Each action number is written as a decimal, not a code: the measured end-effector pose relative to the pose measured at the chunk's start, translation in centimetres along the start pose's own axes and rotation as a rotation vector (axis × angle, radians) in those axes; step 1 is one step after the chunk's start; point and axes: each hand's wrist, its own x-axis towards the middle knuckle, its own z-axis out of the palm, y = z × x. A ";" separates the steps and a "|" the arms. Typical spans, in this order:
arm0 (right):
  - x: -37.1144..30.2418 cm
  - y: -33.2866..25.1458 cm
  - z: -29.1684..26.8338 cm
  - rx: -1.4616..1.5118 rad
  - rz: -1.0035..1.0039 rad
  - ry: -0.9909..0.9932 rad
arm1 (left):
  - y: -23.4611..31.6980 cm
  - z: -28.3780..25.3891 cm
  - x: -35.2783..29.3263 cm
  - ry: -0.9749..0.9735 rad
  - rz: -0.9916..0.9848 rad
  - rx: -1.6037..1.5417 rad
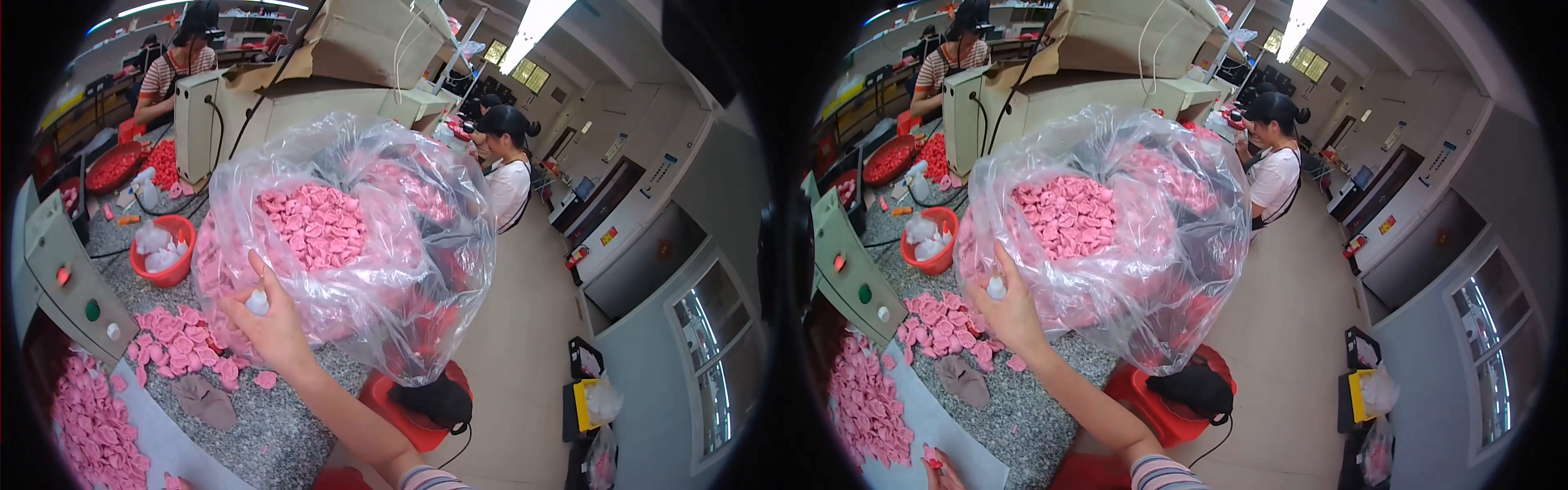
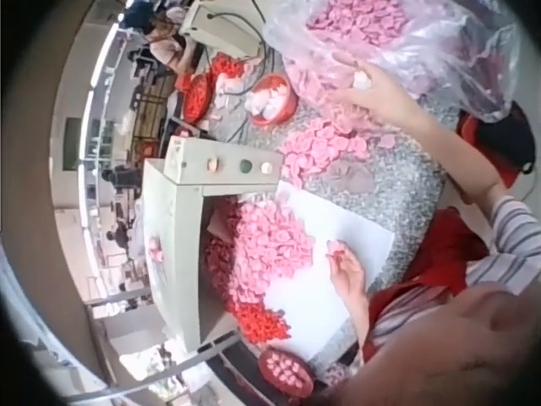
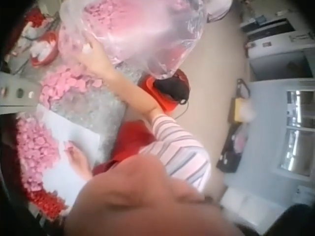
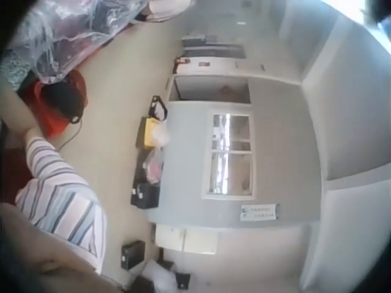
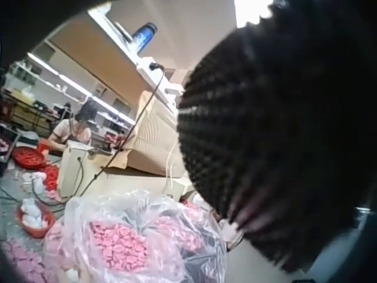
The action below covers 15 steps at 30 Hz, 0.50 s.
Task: Assembling pink plastic toy components at a factory workbench using a handheld glue dispenser.
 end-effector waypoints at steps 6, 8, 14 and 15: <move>-3.9 3.0 0.3 -0.040 0.193 -0.107 | 0.5 -0.4 0.6 -0.103 -0.020 -0.049; -6.7 5.3 1.0 -0.124 0.123 -0.154 | 0.4 -0.3 0.6 -0.171 -0.015 -0.039; -13.4 9.1 3.5 -0.057 0.429 -0.357 | 0.1 -1.8 0.9 -0.195 -0.027 -0.067; -14.4 9.7 3.8 0.015 0.449 -0.330 | 0.2 -2.0 0.8 -0.220 -0.050 -0.082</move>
